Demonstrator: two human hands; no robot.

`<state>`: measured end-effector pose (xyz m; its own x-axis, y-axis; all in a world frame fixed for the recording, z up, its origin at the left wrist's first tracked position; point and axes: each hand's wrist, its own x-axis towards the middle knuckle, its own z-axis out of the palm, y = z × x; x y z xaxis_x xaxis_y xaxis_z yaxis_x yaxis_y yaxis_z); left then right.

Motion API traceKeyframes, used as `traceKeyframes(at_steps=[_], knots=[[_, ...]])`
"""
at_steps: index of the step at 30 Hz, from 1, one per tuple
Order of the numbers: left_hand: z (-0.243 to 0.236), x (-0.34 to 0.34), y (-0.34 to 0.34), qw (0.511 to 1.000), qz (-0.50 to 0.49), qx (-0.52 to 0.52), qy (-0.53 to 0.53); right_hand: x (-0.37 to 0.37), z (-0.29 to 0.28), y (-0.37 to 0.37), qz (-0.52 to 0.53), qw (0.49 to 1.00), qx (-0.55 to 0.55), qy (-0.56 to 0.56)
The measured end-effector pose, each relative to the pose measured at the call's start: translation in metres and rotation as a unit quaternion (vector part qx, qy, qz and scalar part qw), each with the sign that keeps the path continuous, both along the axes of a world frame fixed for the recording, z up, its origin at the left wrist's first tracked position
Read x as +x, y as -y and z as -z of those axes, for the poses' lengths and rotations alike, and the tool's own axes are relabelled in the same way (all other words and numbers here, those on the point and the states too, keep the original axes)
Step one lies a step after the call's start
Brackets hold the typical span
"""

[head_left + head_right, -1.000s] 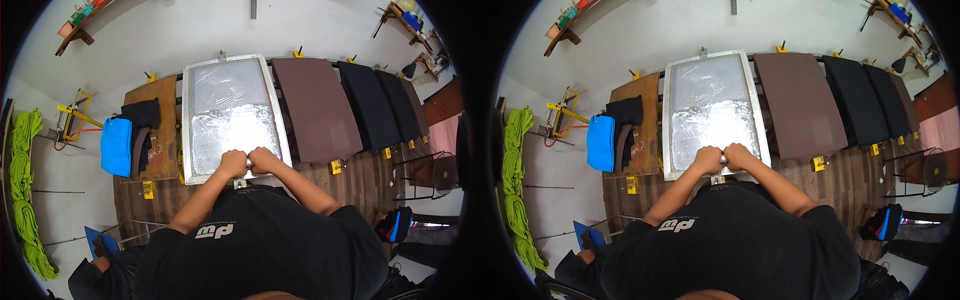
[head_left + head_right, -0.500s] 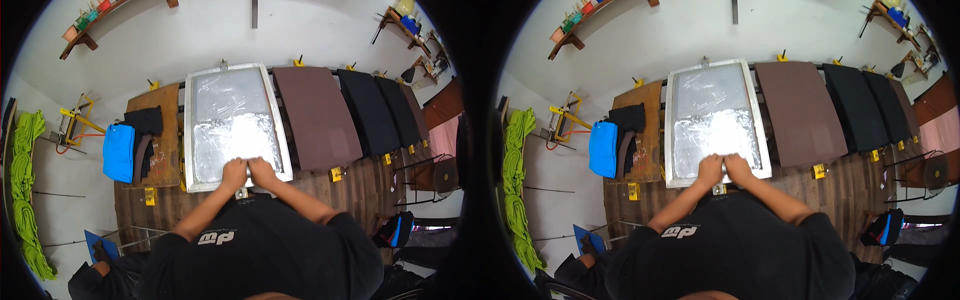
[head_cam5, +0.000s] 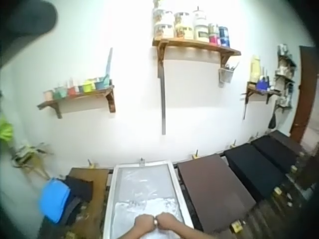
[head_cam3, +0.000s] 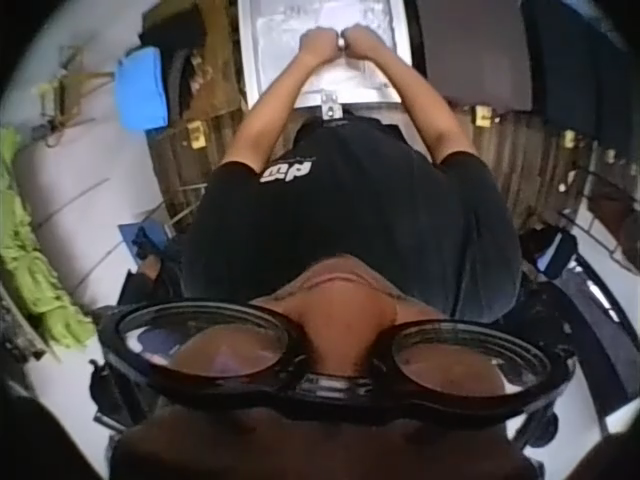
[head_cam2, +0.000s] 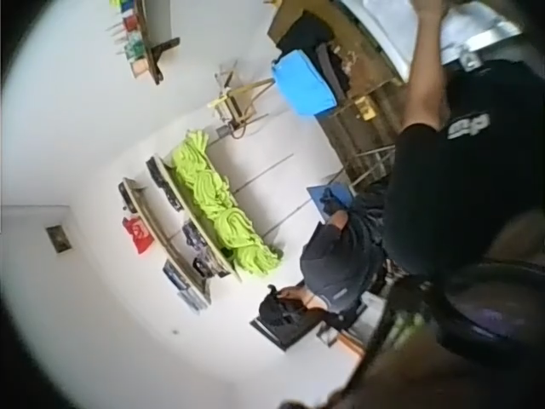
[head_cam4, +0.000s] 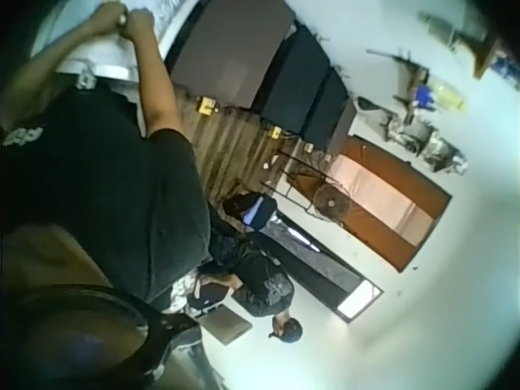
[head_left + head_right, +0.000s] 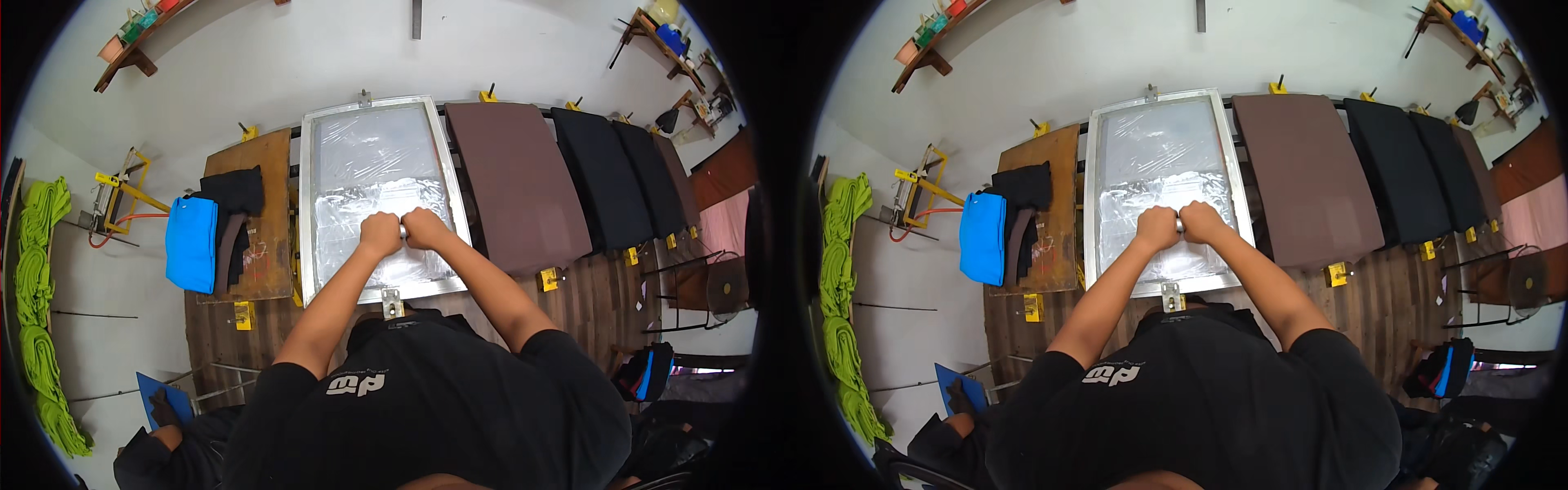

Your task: Using a squeegee to apply ink through a screen onto t-shirts.

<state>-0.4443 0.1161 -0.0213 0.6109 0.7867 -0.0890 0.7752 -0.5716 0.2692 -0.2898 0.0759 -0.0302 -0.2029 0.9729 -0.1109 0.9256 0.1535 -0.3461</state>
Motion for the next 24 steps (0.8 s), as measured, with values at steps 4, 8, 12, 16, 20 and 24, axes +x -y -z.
traceKeyframes(at_steps=[4,8,12,16,20,24], knots=[[-0.004,-0.014,0.044,0.998,0.046,-0.038,-0.019,-0.006,0.0,0.048,-0.043,0.999,-0.029,-0.001],[-0.011,-0.023,0.075,0.996,0.048,-0.075,-0.03,-0.017,-0.01,0.082,-0.026,0.998,-0.062,-0.013],[-0.027,-0.019,0.05,0.983,0.058,-0.161,-0.063,-0.005,-0.011,0.058,-0.043,0.991,-0.121,-0.039],[-0.026,-0.014,0.012,0.996,0.013,-0.091,0.001,-0.001,-0.02,0.018,-0.004,0.998,-0.051,-0.035],[0.02,-0.02,0.025,0.988,0.056,0.098,0.105,-0.013,0.012,0.032,0.003,0.993,0.1,-0.068],[0.027,-0.036,0.084,0.991,0.064,0.055,0.106,-0.026,0.028,0.097,0.0,0.991,0.104,-0.088]])
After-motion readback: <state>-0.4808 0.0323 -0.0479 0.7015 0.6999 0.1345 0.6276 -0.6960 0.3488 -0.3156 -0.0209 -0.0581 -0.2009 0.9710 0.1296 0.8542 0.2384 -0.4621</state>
